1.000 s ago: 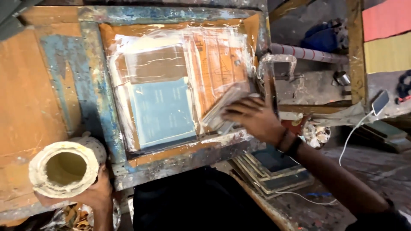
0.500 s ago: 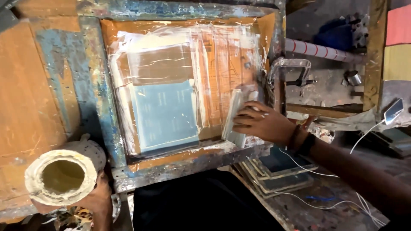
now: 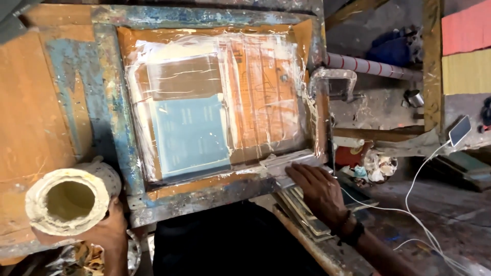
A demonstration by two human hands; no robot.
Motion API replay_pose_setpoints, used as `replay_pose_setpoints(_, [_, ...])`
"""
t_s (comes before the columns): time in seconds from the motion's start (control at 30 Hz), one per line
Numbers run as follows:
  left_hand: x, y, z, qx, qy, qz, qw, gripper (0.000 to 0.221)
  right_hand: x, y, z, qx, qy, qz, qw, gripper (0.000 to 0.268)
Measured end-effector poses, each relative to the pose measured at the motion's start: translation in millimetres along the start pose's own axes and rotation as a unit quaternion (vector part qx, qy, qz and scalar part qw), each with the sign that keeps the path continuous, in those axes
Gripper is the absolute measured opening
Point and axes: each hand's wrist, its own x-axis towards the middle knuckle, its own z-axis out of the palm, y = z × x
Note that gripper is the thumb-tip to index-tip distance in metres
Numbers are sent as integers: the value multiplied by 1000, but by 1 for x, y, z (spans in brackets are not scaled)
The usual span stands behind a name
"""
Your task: The recorder is managing ink on a printing screen using a scraper and a cleaning solvent in a workshop setting.
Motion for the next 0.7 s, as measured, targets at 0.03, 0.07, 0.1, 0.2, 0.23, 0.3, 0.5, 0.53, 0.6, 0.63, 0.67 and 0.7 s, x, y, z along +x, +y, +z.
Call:
replay_pose_setpoints(0.03, [3,-2,3,-78,86,59,992,115,-4,-4,-5,1,14,10,1000,55])
replay_pose_setpoints(0.07, [6,-2,7,-156,171,117,966,126,-6,-7,-10,0,28,18,999,54])
replay_pose_setpoints(0.1, [21,52,-33,-158,175,120,964,126,-9,-9,-13,0,34,19,999,54])
replay_pose_setpoints(0.2, [14,127,-122,-327,185,144,915,119,-8,-4,-22,18,31,0,999,55])
replay_pose_setpoints(0.23, [14,105,-101,-272,194,153,930,123,-5,0,-24,35,77,8,996,51])
replay_pose_setpoints(0.3, [14,94,-86,-220,206,162,940,127,14,18,-29,50,128,13,990,49])
replay_pose_setpoints(0.5, [13,108,-100,-233,179,153,943,126,113,73,-30,64,188,55,978,40])
replay_pose_setpoints(0.53, [10,121,-113,-245,181,114,946,125,131,80,-19,28,143,61,987,36])
replay_pose_setpoints(0.6, [10,98,-84,-260,176,73,947,125,157,85,-1,-9,93,68,993,33])
replay_pose_setpoints(0.63, [9,57,-52,-144,89,95,981,102,166,82,5,-20,93,59,994,32])
replay_pose_setpoints(0.67, [6,12,-27,-27,-2,113,993,85,175,80,11,-32,91,49,994,31])
replay_pose_setpoints(0.7, [-12,-20,-14,-27,-6,110,994,85,174,81,10,-32,85,48,995,31])
